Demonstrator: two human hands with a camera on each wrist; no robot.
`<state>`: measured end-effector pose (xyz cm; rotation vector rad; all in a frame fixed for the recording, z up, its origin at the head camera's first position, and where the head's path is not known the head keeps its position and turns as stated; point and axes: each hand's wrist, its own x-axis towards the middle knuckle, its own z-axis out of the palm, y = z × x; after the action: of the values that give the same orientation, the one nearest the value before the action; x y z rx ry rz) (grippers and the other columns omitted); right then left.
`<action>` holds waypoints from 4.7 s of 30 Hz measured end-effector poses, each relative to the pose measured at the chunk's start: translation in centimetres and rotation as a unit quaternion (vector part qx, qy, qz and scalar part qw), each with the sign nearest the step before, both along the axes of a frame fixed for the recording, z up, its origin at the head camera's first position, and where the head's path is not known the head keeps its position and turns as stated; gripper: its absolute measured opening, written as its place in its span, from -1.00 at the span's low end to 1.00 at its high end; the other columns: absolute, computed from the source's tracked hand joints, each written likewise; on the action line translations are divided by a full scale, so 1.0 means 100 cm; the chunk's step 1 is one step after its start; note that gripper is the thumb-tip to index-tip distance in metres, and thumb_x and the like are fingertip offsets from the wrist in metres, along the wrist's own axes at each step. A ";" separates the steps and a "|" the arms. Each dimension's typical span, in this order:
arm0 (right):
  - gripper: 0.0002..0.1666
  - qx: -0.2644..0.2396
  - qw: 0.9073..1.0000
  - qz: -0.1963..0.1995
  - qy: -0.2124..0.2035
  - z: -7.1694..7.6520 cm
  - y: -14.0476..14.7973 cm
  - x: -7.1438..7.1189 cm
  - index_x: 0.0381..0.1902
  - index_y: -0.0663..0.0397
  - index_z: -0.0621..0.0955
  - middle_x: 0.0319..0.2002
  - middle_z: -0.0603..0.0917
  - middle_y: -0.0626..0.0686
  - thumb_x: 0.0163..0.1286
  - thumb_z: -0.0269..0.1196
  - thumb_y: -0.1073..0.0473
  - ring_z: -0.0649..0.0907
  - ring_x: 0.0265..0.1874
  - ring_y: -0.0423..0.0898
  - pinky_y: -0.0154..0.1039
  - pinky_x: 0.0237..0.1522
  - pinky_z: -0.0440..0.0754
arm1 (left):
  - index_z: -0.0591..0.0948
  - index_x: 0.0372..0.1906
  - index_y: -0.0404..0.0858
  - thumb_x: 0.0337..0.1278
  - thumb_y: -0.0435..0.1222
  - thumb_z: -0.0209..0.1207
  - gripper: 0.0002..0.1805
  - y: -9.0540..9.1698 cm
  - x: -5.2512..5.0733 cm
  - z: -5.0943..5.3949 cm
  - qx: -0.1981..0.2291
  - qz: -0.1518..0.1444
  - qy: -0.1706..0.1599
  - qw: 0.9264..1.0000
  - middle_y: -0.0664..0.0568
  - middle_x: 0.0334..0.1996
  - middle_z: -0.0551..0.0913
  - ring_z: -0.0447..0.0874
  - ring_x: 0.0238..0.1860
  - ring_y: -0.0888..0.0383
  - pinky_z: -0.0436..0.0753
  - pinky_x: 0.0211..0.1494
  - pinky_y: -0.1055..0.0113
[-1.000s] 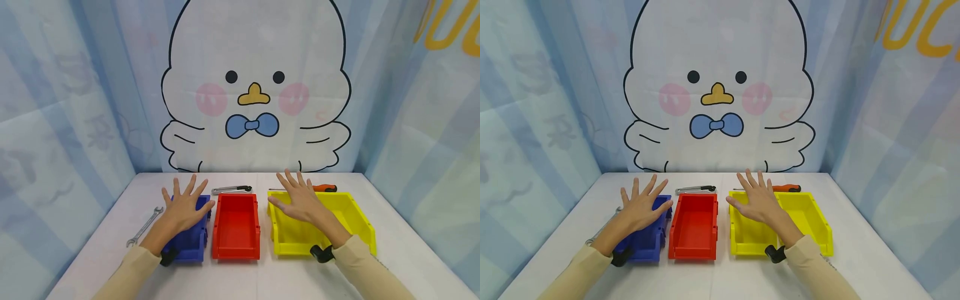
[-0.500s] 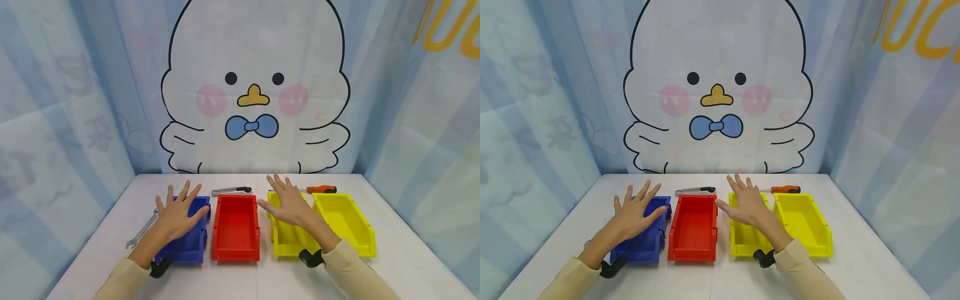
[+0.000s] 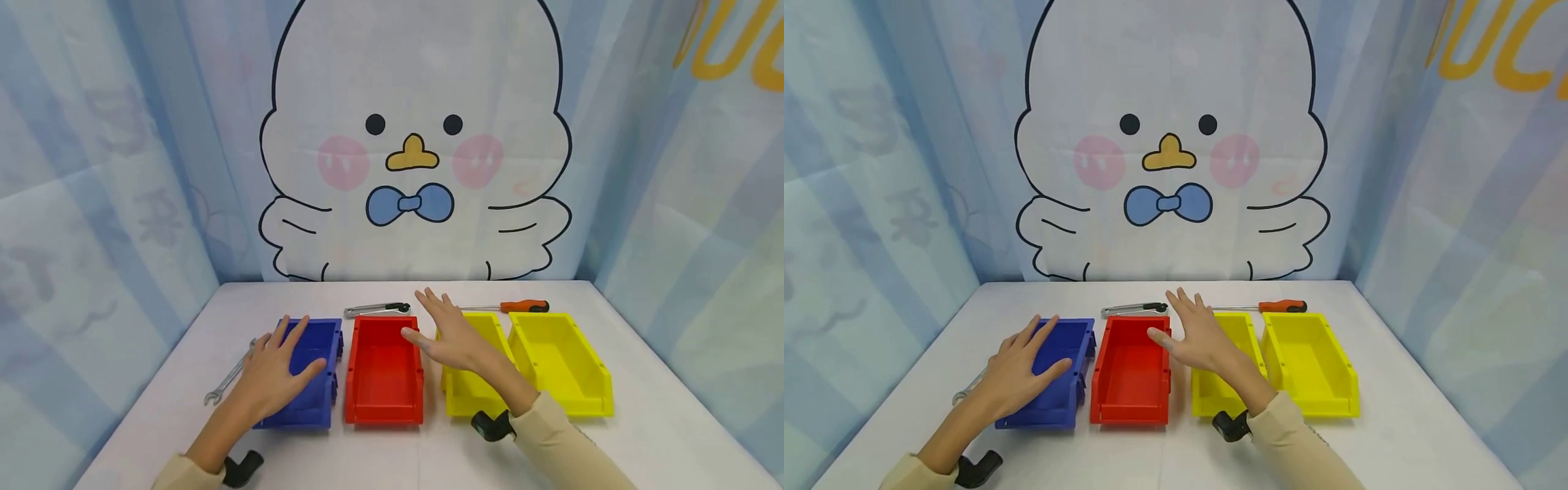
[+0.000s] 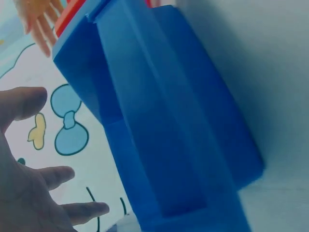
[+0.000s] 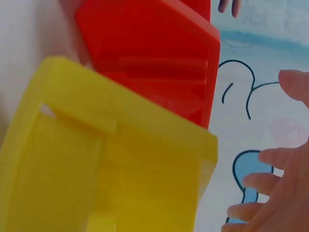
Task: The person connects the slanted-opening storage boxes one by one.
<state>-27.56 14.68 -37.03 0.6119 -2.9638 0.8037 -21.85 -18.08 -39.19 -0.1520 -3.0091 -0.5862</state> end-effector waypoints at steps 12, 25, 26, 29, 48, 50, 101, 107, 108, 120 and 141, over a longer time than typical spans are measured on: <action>0.09 -0.043 0.998 -0.008 -0.040 -0.004 -0.017 0.004 0.73 -0.10 0.11 0.73 0.16 0.09 0.46 0.24 -0.38 0.25 0.68 0.24 0.38 0.51 0.44 | 0.06 0.74 -0.14 0.39 0.35 0.10 0.06 -0.015 0.015 -0.009 0.021 0.002 -0.030 0.999 -0.46 0.70 -0.10 0.02 0.61 -0.63 0.19 0.51 -0.63; 0.05 -0.084 0.992 -0.048 -0.082 -0.015 -0.036 0.013 0.68 0.17 0.19 0.50 0.51 0.24 0.45 0.39 -0.09 0.56 0.42 0.24 0.28 0.33 0.67 | 0.06 0.72 -0.20 0.26 0.25 0.30 0.14 -0.025 0.030 -0.023 0.086 -0.003 -0.006 0.996 -0.45 0.70 -0.13 0.09 0.60 -0.60 0.37 0.44 -0.58; 0.03 -0.086 0.991 -0.050 -0.084 -0.016 -0.037 0.013 0.68 0.17 0.18 0.49 0.52 0.24 0.46 0.39 -0.07 0.57 0.42 0.23 0.27 0.34 0.67 | 0.06 0.72 -0.20 0.25 0.25 0.32 0.15 -0.025 0.030 -0.024 0.088 -0.002 -0.006 0.996 -0.45 0.70 -0.13 0.09 0.60 -0.60 0.38 0.44 -0.58; 0.02 -0.097 0.990 -0.058 -0.089 -0.017 -0.039 0.015 0.67 0.19 0.17 0.44 0.57 0.23 0.47 0.38 -0.01 0.61 0.36 0.20 0.25 0.31 0.70 | 0.04 0.72 -0.19 0.20 0.23 0.38 0.20 -0.025 0.031 -0.027 0.091 0.000 -0.014 0.996 -0.44 0.70 -0.15 0.06 0.62 -0.58 0.36 0.46 -0.57; -0.27 -0.057 0.988 -0.083 -0.120 -0.009 -0.046 0.025 0.54 0.20 0.32 0.32 0.65 0.23 0.48 0.28 0.31 0.68 0.06 0.07 0.13 0.25 0.76 | -0.09 0.70 -0.39 0.00 0.16 0.56 0.43 -0.030 0.030 -0.032 0.110 -0.006 -0.025 0.994 -0.46 0.68 -0.02 0.03 0.65 -0.50 0.24 0.60 -0.46; -0.26 -0.056 0.987 -0.085 -0.122 -0.009 -0.046 0.026 0.54 0.20 0.32 0.32 0.65 0.22 0.48 0.28 0.32 0.67 0.04 0.06 0.11 0.23 0.78 | -0.12 0.70 -0.40 0.01 0.17 0.54 0.44 -0.031 0.029 -0.032 0.111 -0.004 -0.035 0.993 -0.46 0.68 -0.02 0.03 0.65 -0.50 0.23 0.61 -0.45; -0.19 -0.097 0.986 -0.084 -0.104 0.027 -0.039 0.011 0.63 0.25 0.28 0.31 0.67 0.30 0.48 0.21 0.26 0.79 -0.11 0.05 -0.09 -0.12 0.88 | -0.21 0.72 -0.38 0.08 0.14 0.53 0.45 -0.026 0.016 -0.034 0.141 -0.019 -0.064 0.988 -0.44 0.70 -0.08 -0.03 0.68 -0.46 0.19 0.65 -0.40; -0.20 -0.098 0.986 -0.084 -0.105 0.032 -0.040 0.008 0.62 0.25 0.28 0.33 0.65 0.31 0.48 0.21 0.26 0.80 -0.05 0.10 -0.07 -0.10 0.89 | -0.20 0.72 -0.39 0.09 0.13 0.53 0.44 -0.024 0.014 -0.033 0.141 -0.019 -0.067 0.988 -0.44 0.70 -0.07 -0.02 0.68 -0.47 0.21 0.64 -0.41; -0.20 -0.101 0.985 -0.085 -0.108 0.033 -0.040 0.008 0.63 0.24 0.28 0.34 0.65 0.31 0.48 0.21 0.26 0.80 -0.03 0.11 -0.06 -0.09 0.89 | -0.20 0.72 -0.39 0.09 0.13 0.53 0.44 -0.024 0.013 -0.033 0.140 -0.018 -0.068 0.988 -0.44 0.70 -0.07 -0.02 0.68 -0.47 0.21 0.64 -0.41; -0.22 -0.092 0.985 -0.089 -0.114 0.034 -0.044 0.006 0.60 0.24 0.32 0.30 0.67 0.29 0.48 0.23 0.26 0.79 -0.07 0.09 -0.05 -0.07 0.89 | -0.20 0.72 -0.37 0.09 0.14 0.53 0.44 -0.024 0.013 -0.036 0.139 -0.015 -0.062 0.988 -0.43 0.70 -0.06 -0.01 0.68 -0.46 0.21 0.64 -0.40; -0.22 -0.077 0.987 -0.086 -0.109 0.028 -0.046 0.003 0.60 0.23 0.33 0.29 0.68 0.28 0.47 0.25 0.26 0.78 -0.12 0.06 -0.09 -0.10 0.89 | -0.20 0.72 -0.39 0.09 0.12 0.53 0.44 -0.024 0.014 -0.035 0.140 -0.018 -0.056 0.988 -0.44 0.70 -0.05 0.00 0.67 -0.47 0.22 0.63 -0.41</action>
<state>-27.22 10.07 -34.23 0.2706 -3.0462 1.1357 -20.47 -20.43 -42.67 -0.1608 -2.9910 -1.0458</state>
